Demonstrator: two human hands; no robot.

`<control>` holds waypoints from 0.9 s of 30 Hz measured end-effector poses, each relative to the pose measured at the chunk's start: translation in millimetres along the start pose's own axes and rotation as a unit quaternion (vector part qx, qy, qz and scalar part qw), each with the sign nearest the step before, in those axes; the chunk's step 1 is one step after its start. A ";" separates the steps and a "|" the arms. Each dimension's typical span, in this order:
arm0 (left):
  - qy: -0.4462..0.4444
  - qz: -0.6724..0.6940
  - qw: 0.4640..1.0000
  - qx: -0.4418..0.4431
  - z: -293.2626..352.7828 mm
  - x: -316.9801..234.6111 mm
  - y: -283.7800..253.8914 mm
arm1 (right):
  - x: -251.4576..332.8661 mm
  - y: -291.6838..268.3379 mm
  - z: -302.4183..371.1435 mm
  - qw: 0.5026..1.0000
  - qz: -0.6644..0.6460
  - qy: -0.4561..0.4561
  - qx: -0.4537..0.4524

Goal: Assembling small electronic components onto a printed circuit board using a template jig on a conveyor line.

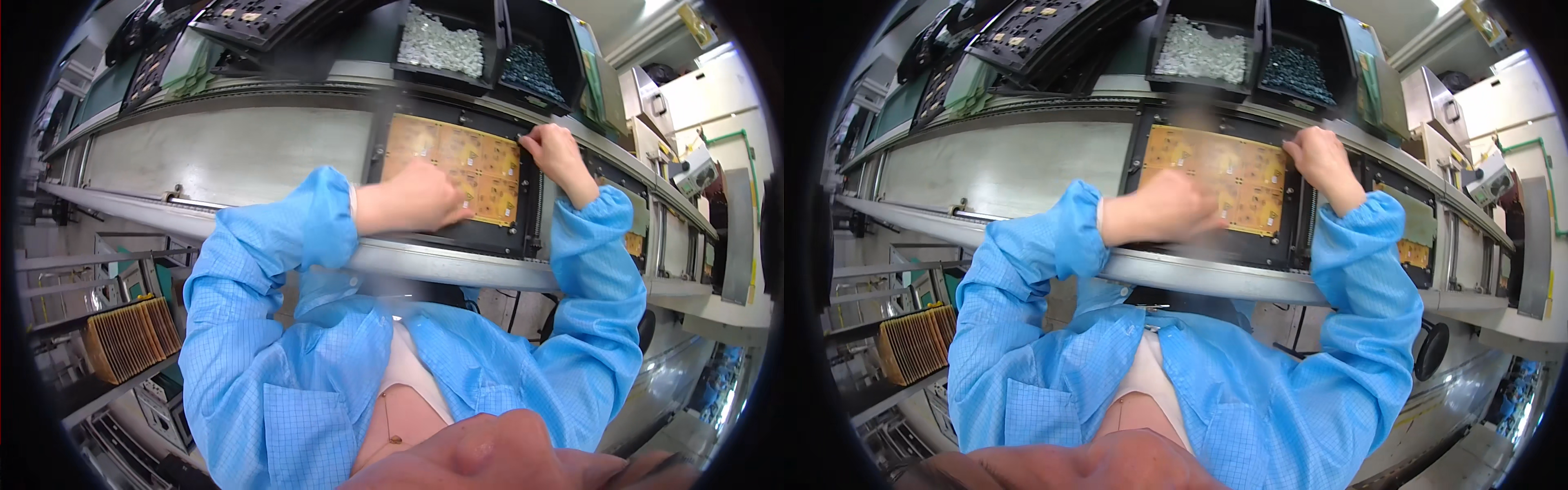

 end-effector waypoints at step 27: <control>-0.069 0.081 0.994 -0.027 6.3 145.4 -39.9 | 80.3 36.7 -28.5 0.956 -0.285 -0.027 -0.072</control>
Point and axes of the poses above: each hand's wrist, its own z-axis away from the middle knuckle, its own y-axis out of the palm, x = y × z, the point moved 9 cm from there along -z, towards the middle knuckle, and after that the axes turned 12 degrees about -x, right-handed, at the moved point
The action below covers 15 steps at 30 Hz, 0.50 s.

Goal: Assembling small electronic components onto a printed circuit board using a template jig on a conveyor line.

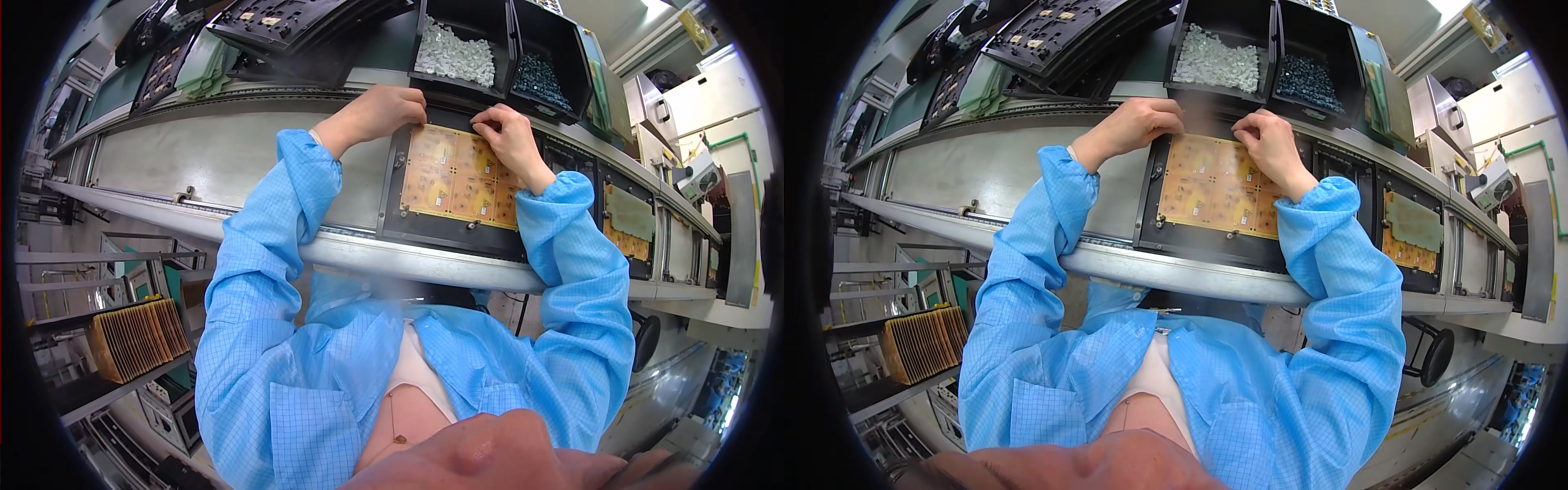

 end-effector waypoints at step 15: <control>0.117 -0.019 0.993 0.011 29.5 -51.6 -12.0 | 28.6 -50.5 29.9 0.981 0.062 -0.177 0.058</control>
Point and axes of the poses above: each hand's wrist, its own z-axis away from the middle knuckle, its own y-axis out of the palm, x = y × z, the point moved 9 cm from there along -z, towards the middle knuckle, and after that the axes turned 12 degrees about -x, right-handed, at the moved point
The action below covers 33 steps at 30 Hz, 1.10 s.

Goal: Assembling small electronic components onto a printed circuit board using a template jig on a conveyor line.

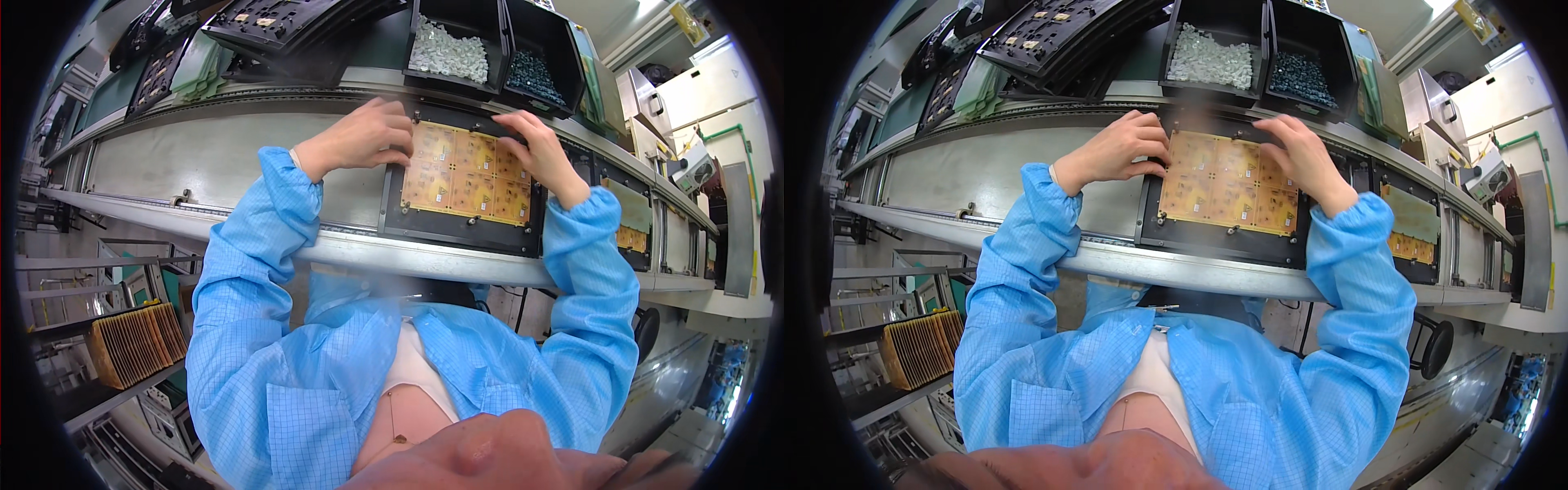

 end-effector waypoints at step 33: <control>-0.035 -0.251 0.957 -0.139 -88.7 18.8 -36.9 | -24.4 -20.6 105.4 0.964 -0.081 0.173 -0.186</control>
Point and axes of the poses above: each hand's wrist, its own z-axis away from the middle knuckle, its own y-axis out of the palm, x = y × z, the point moved 9 cm from there along -z, towards the middle knuckle, and after that the axes turned 12 degrees about -x, right-handed, at the moved point
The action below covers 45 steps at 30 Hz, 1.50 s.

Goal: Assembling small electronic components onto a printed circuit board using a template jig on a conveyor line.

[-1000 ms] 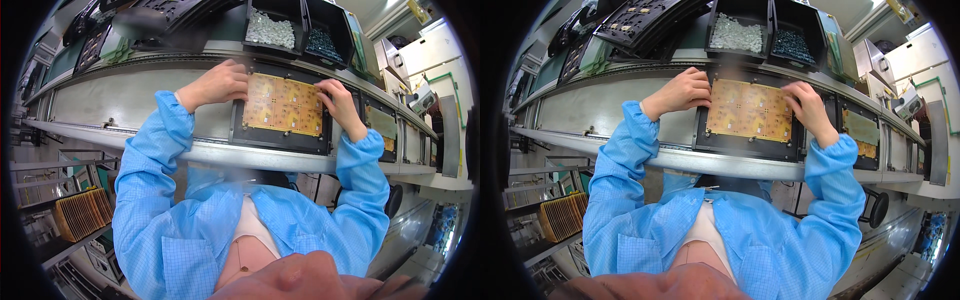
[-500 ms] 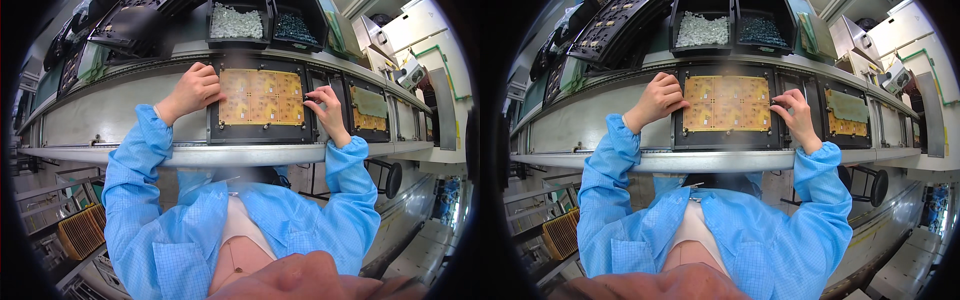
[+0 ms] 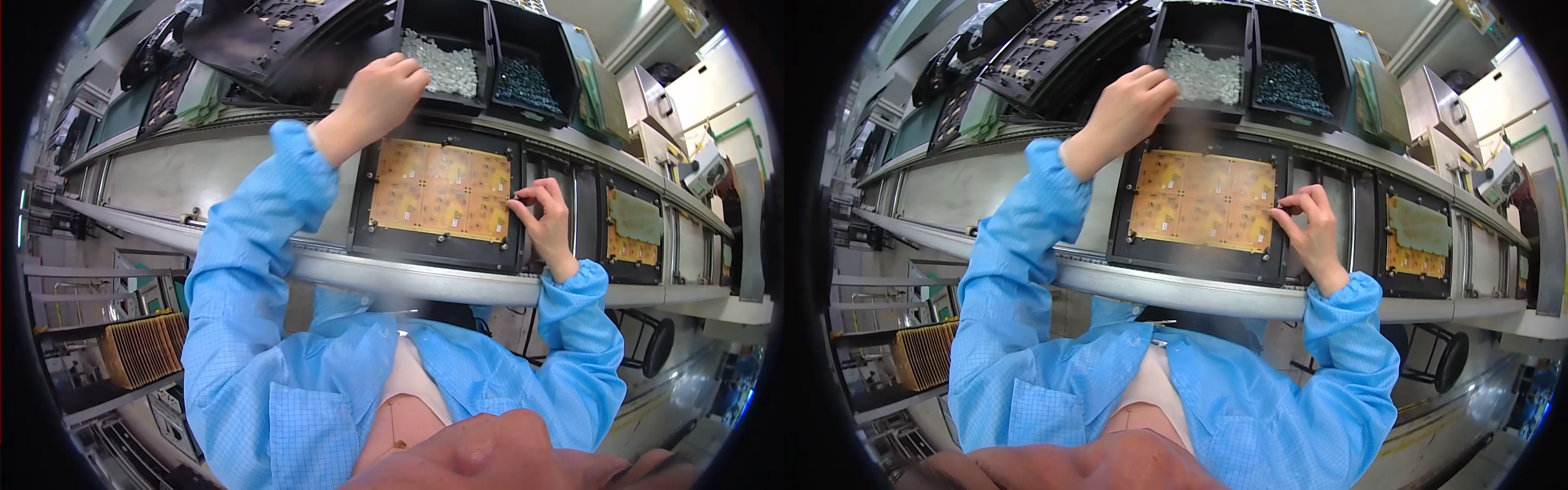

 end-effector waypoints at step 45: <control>-0.233 0.318 0.896 0.204 7.0 -44.3 70.5 | -33.1 68.4 -214.6 0.934 0.314 -0.166 -0.034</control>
Point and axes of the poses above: each hand's wrist, its own z-axis away from the middle knuckle, its own y-axis out of the palm, x = y × z, the point moved 9 cm from there along -z, towards the middle knuckle, and after that the axes turned 12 degrees about -x, right-handed, at the moved point
